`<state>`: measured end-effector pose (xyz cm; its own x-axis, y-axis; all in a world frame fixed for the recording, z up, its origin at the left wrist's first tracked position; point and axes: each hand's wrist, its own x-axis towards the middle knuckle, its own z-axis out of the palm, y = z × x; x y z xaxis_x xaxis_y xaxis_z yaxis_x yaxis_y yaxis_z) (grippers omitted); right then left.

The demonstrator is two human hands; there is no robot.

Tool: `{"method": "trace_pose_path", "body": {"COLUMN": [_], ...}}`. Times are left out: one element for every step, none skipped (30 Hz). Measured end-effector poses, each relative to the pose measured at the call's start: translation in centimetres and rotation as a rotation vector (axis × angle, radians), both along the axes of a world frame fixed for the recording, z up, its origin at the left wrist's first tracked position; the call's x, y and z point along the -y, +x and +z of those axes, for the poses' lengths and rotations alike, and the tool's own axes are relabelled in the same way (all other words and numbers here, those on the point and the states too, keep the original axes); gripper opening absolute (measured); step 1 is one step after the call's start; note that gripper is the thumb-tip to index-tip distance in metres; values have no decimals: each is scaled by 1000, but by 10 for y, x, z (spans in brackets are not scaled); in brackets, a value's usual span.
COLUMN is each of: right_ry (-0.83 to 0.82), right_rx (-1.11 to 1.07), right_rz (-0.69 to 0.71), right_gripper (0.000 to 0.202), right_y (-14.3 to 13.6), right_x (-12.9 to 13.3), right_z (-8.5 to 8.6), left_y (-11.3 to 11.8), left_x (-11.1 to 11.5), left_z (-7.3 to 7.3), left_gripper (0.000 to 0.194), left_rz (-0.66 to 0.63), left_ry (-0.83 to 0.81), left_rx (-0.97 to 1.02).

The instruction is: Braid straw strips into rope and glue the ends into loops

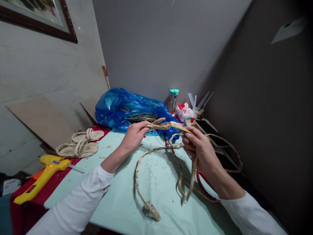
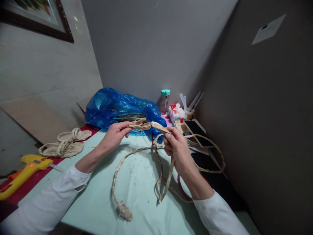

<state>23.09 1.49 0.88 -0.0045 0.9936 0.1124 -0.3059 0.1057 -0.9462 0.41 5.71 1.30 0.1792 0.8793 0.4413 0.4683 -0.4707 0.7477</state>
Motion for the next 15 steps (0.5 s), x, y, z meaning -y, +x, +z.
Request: {"method": "trace_pose_path", "body": {"right_ry": [4,16,38,67,97,126,152,173,186,193,200,203,203,200,195], "right_rx": [34,80,139,209,282,350,408,451,480,498,507,507,496,477,455], "right_rz": [10,18,20,17,11,2,-2,6,20,39,59,79,94,106,113], "right_gripper": [21,21,21,21,22,23,23,23,22,22,23,24,25,25,26], "right_y": [1,2,2,2,2,2,0,-1,-3,-4,-6,-8,-9,-11,-11], "right_x": [0,0,0,1,2,2,3,3,4,4,5,5,6,7,7], "right_z": [-1,-1,-2,-2,-3,-3,-4,-4,-5,-5,-6,-6,-6,-5,-5], "left_y": [-2,-4,-5,-6,-7,-7,-6,-4,-2,0,3,6,9,11,14], "left_x": [-1,-2,-3,-4,-5,-5,-4,-3,-2,0,2,5,8,10,13], "left_z": [0,0,0,0,0,-1,-1,-1,-1,-2,-3,-3,-4,-5,-5], "left_gripper": [23,24,24,23,23,23,22,22,20,17,15,13,12,13,15], "left_rz": [29,58,81,91,91,83,68,46,20,-12,-49,-91,-132,-172,-206], "left_ry": [24,47,67,82,91,98,101,99,93,84,70,50,30,12,4], "left_rx": [-37,-63,-75,-82,-87,-98,-113,-130,-149,-168,-185,-200,-215,-233,-253]}}
